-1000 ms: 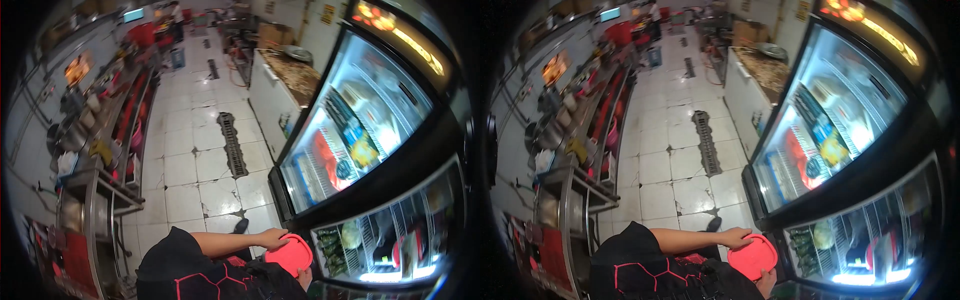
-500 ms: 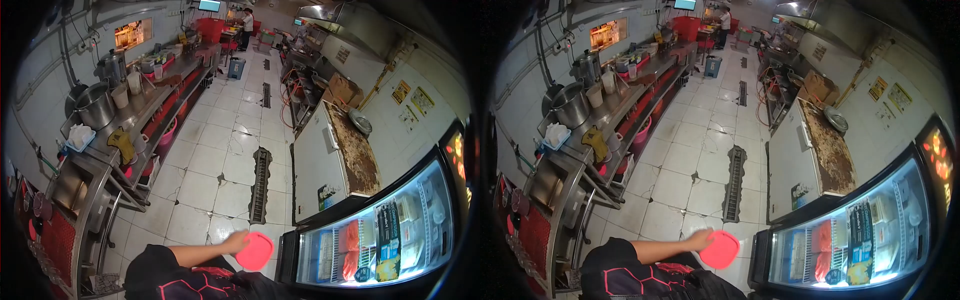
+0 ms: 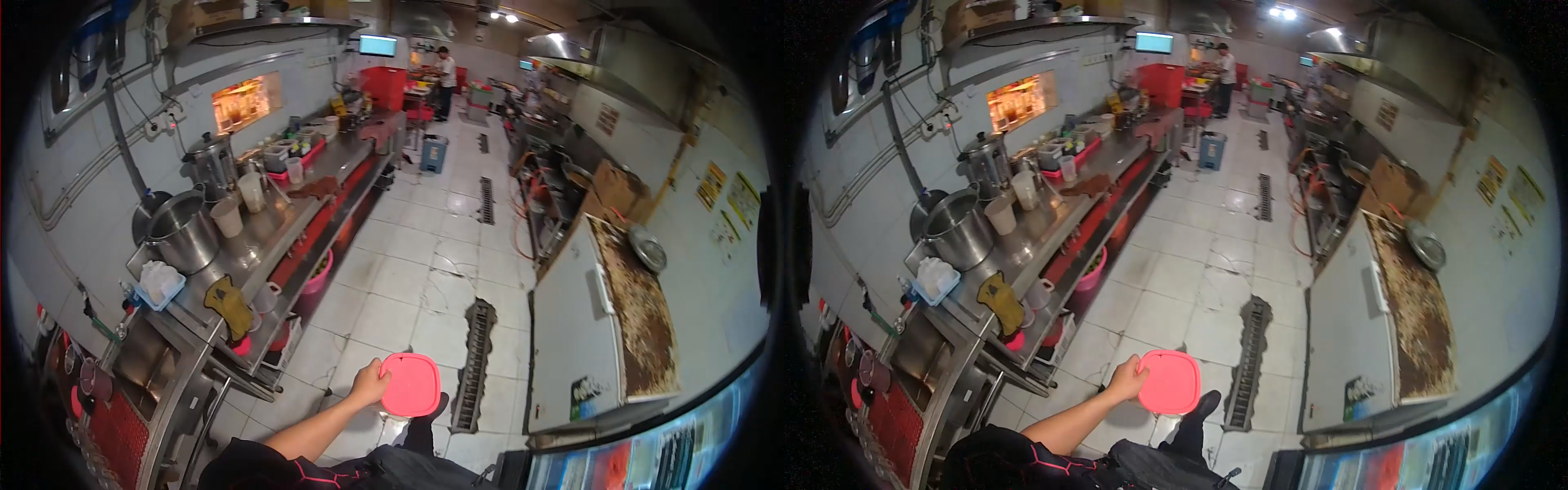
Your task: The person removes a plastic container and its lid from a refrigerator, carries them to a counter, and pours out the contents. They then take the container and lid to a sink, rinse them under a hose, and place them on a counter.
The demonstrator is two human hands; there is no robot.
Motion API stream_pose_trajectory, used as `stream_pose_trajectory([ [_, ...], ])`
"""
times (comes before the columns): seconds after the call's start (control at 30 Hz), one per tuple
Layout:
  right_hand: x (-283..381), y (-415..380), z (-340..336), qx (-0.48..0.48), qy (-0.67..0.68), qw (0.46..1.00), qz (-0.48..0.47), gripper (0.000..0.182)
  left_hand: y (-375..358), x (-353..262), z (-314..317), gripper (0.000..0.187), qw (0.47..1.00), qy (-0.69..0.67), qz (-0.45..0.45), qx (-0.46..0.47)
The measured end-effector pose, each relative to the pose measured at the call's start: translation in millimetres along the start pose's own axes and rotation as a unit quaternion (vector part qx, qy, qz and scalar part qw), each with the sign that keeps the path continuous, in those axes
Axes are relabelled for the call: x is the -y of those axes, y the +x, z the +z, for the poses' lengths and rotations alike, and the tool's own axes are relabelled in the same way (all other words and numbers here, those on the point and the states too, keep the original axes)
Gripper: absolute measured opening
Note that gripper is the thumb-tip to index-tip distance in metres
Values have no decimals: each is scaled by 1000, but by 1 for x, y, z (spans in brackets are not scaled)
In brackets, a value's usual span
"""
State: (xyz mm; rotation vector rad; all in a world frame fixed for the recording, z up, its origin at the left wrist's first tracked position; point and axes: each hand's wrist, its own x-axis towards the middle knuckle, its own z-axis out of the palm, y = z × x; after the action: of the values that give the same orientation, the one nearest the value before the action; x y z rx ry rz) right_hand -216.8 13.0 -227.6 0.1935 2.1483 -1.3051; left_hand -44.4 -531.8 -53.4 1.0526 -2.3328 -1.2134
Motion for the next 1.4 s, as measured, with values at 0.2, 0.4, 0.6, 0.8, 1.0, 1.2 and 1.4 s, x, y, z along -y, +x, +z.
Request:
stream_pose_trajectory([
  [0.2,124,164,31,74,-90,993,3,37,85,21,-27,31,997,-6,-56,-51],
  [0.4,331,323,67,136,-224,961,-85,43,167,19,-56,31,982,-30,-106,-153],
  [0.6,700,274,325,328,-321,792,-404,52,267,-2,-110,29,949,-40,-149,-274],
  [0.8,875,178,536,476,-281,491,-673,44,410,-14,-174,30,926,-114,-90,-348],
  [1.0,980,189,689,421,-239,363,-796,40,585,5,-234,26,925,-162,-39,-341],
  [1.2,1082,248,810,341,-266,361,-826,24,742,-10,-308,26,894,-182,66,-405],
  [1.4,1156,320,933,315,-215,332,-863,21,883,36,-335,25,852,-228,53,-468],
])
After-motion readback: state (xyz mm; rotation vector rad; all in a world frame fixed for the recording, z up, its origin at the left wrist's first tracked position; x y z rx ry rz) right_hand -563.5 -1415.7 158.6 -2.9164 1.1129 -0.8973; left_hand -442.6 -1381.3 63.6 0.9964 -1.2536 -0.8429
